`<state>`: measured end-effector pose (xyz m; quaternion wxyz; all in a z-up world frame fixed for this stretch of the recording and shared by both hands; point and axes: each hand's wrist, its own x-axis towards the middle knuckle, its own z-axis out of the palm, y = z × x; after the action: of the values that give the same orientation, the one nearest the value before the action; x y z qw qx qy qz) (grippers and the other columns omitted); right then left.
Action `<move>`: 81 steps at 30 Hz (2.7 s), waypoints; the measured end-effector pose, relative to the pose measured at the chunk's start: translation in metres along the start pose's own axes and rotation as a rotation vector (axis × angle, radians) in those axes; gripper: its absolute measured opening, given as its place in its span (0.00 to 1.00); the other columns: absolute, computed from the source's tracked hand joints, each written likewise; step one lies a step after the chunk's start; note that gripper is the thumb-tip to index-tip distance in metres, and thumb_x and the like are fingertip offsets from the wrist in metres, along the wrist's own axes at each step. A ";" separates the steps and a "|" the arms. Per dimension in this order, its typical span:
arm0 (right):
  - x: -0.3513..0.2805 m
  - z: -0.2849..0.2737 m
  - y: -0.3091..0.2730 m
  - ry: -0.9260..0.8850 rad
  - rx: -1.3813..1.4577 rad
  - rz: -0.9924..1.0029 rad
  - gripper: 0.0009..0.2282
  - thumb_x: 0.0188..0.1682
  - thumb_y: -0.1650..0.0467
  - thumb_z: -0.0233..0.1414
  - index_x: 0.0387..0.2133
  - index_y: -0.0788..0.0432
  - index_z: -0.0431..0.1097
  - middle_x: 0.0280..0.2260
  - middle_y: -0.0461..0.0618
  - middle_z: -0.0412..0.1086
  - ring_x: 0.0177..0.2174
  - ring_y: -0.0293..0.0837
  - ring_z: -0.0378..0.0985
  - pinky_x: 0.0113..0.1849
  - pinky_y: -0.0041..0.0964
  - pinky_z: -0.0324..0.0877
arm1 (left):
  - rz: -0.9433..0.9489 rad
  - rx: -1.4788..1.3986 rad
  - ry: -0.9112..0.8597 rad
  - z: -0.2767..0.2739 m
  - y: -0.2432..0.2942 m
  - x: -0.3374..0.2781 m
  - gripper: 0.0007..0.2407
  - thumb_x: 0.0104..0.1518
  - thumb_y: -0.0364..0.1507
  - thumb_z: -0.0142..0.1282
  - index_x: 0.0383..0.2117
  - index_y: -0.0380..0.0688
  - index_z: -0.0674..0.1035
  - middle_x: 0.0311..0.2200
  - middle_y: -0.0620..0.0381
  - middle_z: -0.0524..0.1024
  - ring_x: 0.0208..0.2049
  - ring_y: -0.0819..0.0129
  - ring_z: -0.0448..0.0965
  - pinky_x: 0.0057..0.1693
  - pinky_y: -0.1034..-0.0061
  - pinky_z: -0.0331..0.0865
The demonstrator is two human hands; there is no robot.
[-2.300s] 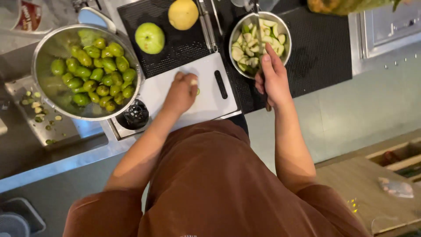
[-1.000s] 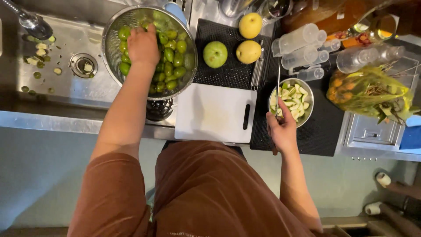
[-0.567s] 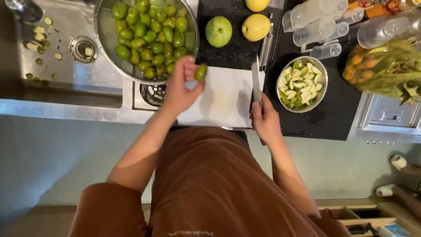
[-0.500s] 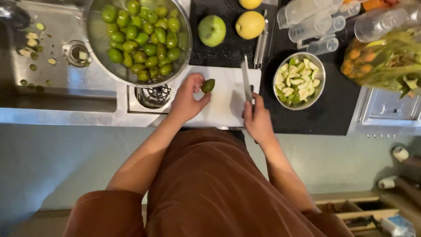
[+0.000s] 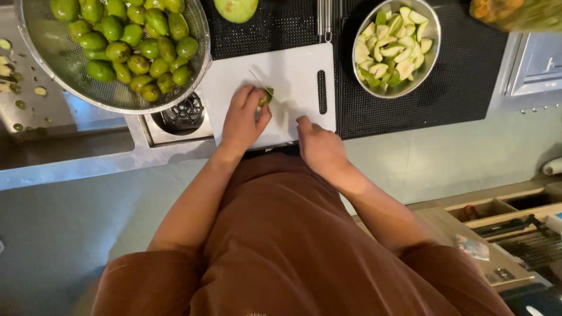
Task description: Slicing small green fruits and placing them into a bowl at a kitchen counter.
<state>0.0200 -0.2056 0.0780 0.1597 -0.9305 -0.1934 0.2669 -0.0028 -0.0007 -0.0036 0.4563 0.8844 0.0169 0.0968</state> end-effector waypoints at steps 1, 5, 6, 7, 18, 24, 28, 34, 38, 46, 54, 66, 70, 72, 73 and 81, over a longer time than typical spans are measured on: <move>-0.004 -0.003 -0.003 -0.011 0.007 0.007 0.08 0.57 0.69 0.43 0.44 0.61 0.63 0.30 0.64 0.75 0.26 0.67 0.78 0.29 0.61 0.72 | -0.009 -0.001 -0.012 -0.001 0.002 -0.005 0.13 0.55 0.23 0.61 0.46 0.39 0.75 0.49 0.44 0.71 0.51 0.43 0.73 0.57 0.60 0.70; 0.002 -0.010 -0.005 -0.089 -0.032 -0.010 0.09 0.53 0.73 0.42 0.45 0.63 0.61 0.28 0.66 0.74 0.26 0.68 0.78 0.30 0.62 0.72 | 0.008 -0.020 -0.030 -0.003 0.001 0.002 0.12 0.55 0.22 0.61 0.45 0.40 0.76 0.49 0.46 0.72 0.51 0.45 0.74 0.56 0.61 0.71; -0.001 -0.009 -0.004 -0.151 -0.032 -0.014 0.09 0.52 0.74 0.42 0.44 0.64 0.61 0.27 0.66 0.74 0.27 0.68 0.78 0.31 0.62 0.72 | 0.002 -0.025 -0.031 -0.003 0.002 0.000 0.12 0.55 0.22 0.61 0.44 0.40 0.76 0.48 0.46 0.72 0.50 0.46 0.74 0.56 0.61 0.72; 0.003 -0.006 -0.005 -0.157 -0.029 -0.014 0.09 0.52 0.74 0.42 0.44 0.64 0.61 0.27 0.66 0.74 0.27 0.68 0.78 0.31 0.62 0.72 | -0.003 -0.023 -0.033 -0.003 0.003 -0.003 0.12 0.55 0.22 0.61 0.44 0.40 0.76 0.48 0.46 0.72 0.50 0.46 0.74 0.56 0.61 0.72; 0.044 0.047 0.009 0.146 0.222 -0.087 0.07 0.56 0.71 0.46 0.45 0.61 0.62 0.25 0.66 0.74 0.26 0.68 0.76 0.29 0.61 0.70 | 0.010 -0.014 -0.019 -0.004 -0.004 -0.012 0.15 0.55 0.24 0.63 0.48 0.39 0.73 0.51 0.43 0.72 0.54 0.42 0.72 0.59 0.59 0.69; 0.021 0.020 0.004 0.280 0.292 0.033 0.09 0.58 0.71 0.47 0.47 0.62 0.62 0.23 0.66 0.72 0.24 0.68 0.75 0.26 0.60 0.68 | -0.025 -0.011 0.001 -0.006 0.007 -0.008 0.15 0.51 0.23 0.64 0.45 0.43 0.75 0.46 0.48 0.72 0.50 0.46 0.73 0.56 0.61 0.70; 0.005 0.006 0.000 0.304 0.274 0.012 0.08 0.58 0.70 0.47 0.47 0.62 0.63 0.23 0.66 0.72 0.24 0.67 0.76 0.26 0.59 0.69 | -0.028 -0.029 0.030 -0.005 0.006 -0.005 0.17 0.49 0.21 0.63 0.47 0.42 0.76 0.45 0.46 0.71 0.46 0.47 0.73 0.53 0.63 0.71; -0.009 0.000 -0.014 0.118 0.076 -0.029 0.09 0.56 0.68 0.48 0.45 0.60 0.64 0.23 0.63 0.74 0.24 0.66 0.77 0.28 0.59 0.71 | -0.165 -0.264 0.001 0.002 -0.015 -0.016 0.16 0.51 0.23 0.62 0.44 0.38 0.70 0.42 0.49 0.69 0.42 0.55 0.74 0.50 0.69 0.73; -0.012 0.006 -0.018 0.092 0.015 -0.080 0.09 0.57 0.68 0.45 0.45 0.60 0.64 0.25 0.62 0.75 0.25 0.65 0.78 0.28 0.59 0.72 | -0.084 -0.210 0.004 -0.009 -0.008 -0.020 0.12 0.54 0.22 0.61 0.41 0.38 0.71 0.42 0.47 0.71 0.42 0.53 0.75 0.50 0.67 0.72; -0.008 0.015 -0.022 -0.048 -0.128 -0.035 0.07 0.54 0.72 0.43 0.43 0.61 0.60 0.28 0.61 0.75 0.27 0.64 0.79 0.29 0.58 0.74 | 0.014 -0.164 0.048 -0.020 0.004 -0.013 0.06 0.59 0.20 0.56 0.39 0.38 0.75 0.39 0.46 0.75 0.42 0.47 0.76 0.48 0.63 0.72; 0.001 -0.004 -0.041 -0.213 -0.216 0.038 0.10 0.51 0.74 0.42 0.46 0.62 0.58 0.32 0.65 0.75 0.32 0.65 0.80 0.33 0.58 0.75 | 0.002 -0.150 0.042 -0.022 0.004 -0.011 0.04 0.59 0.20 0.56 0.37 0.37 0.76 0.38 0.47 0.75 0.40 0.46 0.77 0.46 0.62 0.72; 0.050 0.033 -0.037 -0.247 -0.217 0.132 0.11 0.54 0.74 0.40 0.49 0.62 0.59 0.38 0.66 0.76 0.36 0.64 0.81 0.36 0.56 0.76 | -0.085 -0.137 -0.035 -0.022 -0.009 -0.012 0.04 0.59 0.23 0.58 0.37 0.42 0.78 0.39 0.50 0.76 0.40 0.49 0.78 0.44 0.64 0.73; 0.055 0.049 -0.020 -0.221 -0.175 0.117 0.12 0.52 0.74 0.40 0.49 0.62 0.58 0.37 0.65 0.75 0.36 0.65 0.80 0.36 0.57 0.75 | -0.050 0.036 -0.025 -0.039 -0.006 -0.002 0.08 0.55 0.25 0.61 0.40 0.44 0.79 0.43 0.52 0.75 0.45 0.51 0.75 0.49 0.61 0.70; 0.053 0.047 -0.019 -0.181 -0.144 0.078 0.13 0.51 0.74 0.40 0.49 0.62 0.58 0.37 0.66 0.75 0.35 0.65 0.80 0.36 0.58 0.75 | 0.116 0.310 -0.012 -0.054 0.011 0.008 0.15 0.48 0.26 0.63 0.44 0.49 0.82 0.49 0.55 0.71 0.53 0.52 0.68 0.56 0.56 0.61; 0.051 0.046 -0.019 -0.180 -0.144 0.078 0.13 0.51 0.74 0.40 0.49 0.62 0.58 0.37 0.66 0.75 0.35 0.65 0.80 0.36 0.58 0.75 | 0.118 0.310 -0.012 -0.054 0.013 0.013 0.15 0.48 0.26 0.63 0.44 0.49 0.82 0.49 0.55 0.71 0.53 0.52 0.68 0.56 0.56 0.61; 0.029 0.028 -0.009 -0.183 -0.148 0.054 0.09 0.53 0.74 0.39 0.45 0.61 0.59 0.36 0.62 0.75 0.36 0.63 0.80 0.36 0.58 0.74 | 0.239 0.424 -0.383 -0.049 0.013 0.043 0.18 0.36 0.30 0.69 0.38 0.55 0.84 0.49 0.60 0.70 0.57 0.58 0.62 0.60 0.51 0.53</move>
<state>0.0245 -0.1789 0.0460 0.0650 -0.9164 -0.2011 0.3400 0.0298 0.0368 0.0412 0.2421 0.9577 -0.1535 -0.0245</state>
